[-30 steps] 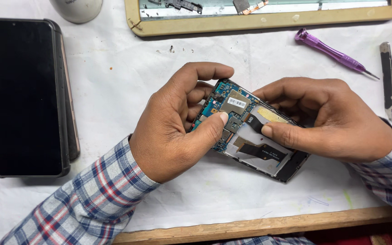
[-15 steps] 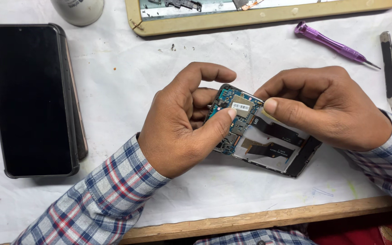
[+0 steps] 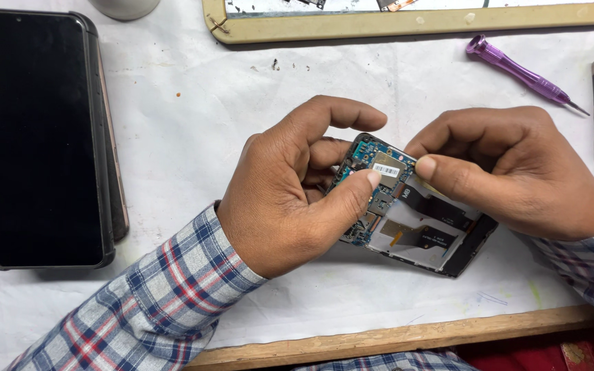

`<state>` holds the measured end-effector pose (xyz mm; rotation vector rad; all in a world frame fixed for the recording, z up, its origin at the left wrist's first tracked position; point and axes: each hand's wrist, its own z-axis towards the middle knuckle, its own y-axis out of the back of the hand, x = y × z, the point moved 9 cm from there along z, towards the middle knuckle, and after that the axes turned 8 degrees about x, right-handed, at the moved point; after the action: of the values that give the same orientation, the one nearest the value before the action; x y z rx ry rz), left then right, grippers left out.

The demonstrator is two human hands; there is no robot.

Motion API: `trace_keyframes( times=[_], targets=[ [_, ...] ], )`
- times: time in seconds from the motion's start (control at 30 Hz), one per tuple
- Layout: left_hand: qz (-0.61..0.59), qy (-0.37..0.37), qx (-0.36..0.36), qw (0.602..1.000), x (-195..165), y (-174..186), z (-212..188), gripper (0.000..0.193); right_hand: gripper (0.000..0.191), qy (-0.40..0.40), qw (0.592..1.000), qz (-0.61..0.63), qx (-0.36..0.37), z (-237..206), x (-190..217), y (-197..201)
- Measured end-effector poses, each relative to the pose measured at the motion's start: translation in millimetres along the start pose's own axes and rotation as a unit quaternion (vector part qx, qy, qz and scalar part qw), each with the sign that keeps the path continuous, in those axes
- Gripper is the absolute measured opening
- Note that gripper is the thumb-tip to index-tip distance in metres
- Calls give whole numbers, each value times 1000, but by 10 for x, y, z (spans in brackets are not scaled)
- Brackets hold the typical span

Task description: The person works on the disassembled internals of a smartphone on a bench, manipulating the motherboard and its flex cables with their fingers, using tweezers and a curved pry tool to lift and reseat small connectors, and pressing components back into place inside the phone chassis.

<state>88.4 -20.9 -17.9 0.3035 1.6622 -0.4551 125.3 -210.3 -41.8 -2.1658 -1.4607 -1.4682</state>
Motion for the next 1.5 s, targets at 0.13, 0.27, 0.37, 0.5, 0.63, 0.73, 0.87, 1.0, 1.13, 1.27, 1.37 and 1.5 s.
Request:
trace_keyframes(
  times=[0.13,0.27,0.37,0.5,0.63,0.73,0.87,1.0,1.13,1.27,1.37,1.5],
  targets=[
    [-34,7,6,999,-7,-32,-7,42,27,41,999,29,4,-56,89,12],
    [-60,16,8,998,-29,-43,-15,44,29,100,994,38,-11,-149,284,15],
    [-60,20,8,998,-47,-39,-20,46,32,145,989,-19,-40,-219,448,6],
    [-74,18,5,997,-59,-47,-26,46,31,238,964,-99,-69,-288,686,-20],
    [-51,27,5,998,-36,-43,-25,46,34,261,948,-165,-71,-300,774,-49],
    [-44,28,2,999,-26,-40,-22,46,31,266,946,-167,-78,-308,781,-44],
    [-83,18,7,996,-33,-48,-26,46,25,251,958,-114,-80,-280,699,-1],
    [-88,34,-2,996,0,-33,-32,46,19,202,977,-23,-67,-257,555,33],
    [-47,13,-1,999,-38,-16,-30,46,13,160,985,27,-59,-237,450,49],
    [-49,31,-3,998,-7,-10,-45,47,11,154,985,46,-55,-202,415,48],
    [-50,35,-3,998,-5,-2,-43,47,9,129,989,56,-47,-178,359,52],
    [-41,37,-1,998,-12,1,-42,48,8,125,988,81,-41,-166,322,60]
  ],
)
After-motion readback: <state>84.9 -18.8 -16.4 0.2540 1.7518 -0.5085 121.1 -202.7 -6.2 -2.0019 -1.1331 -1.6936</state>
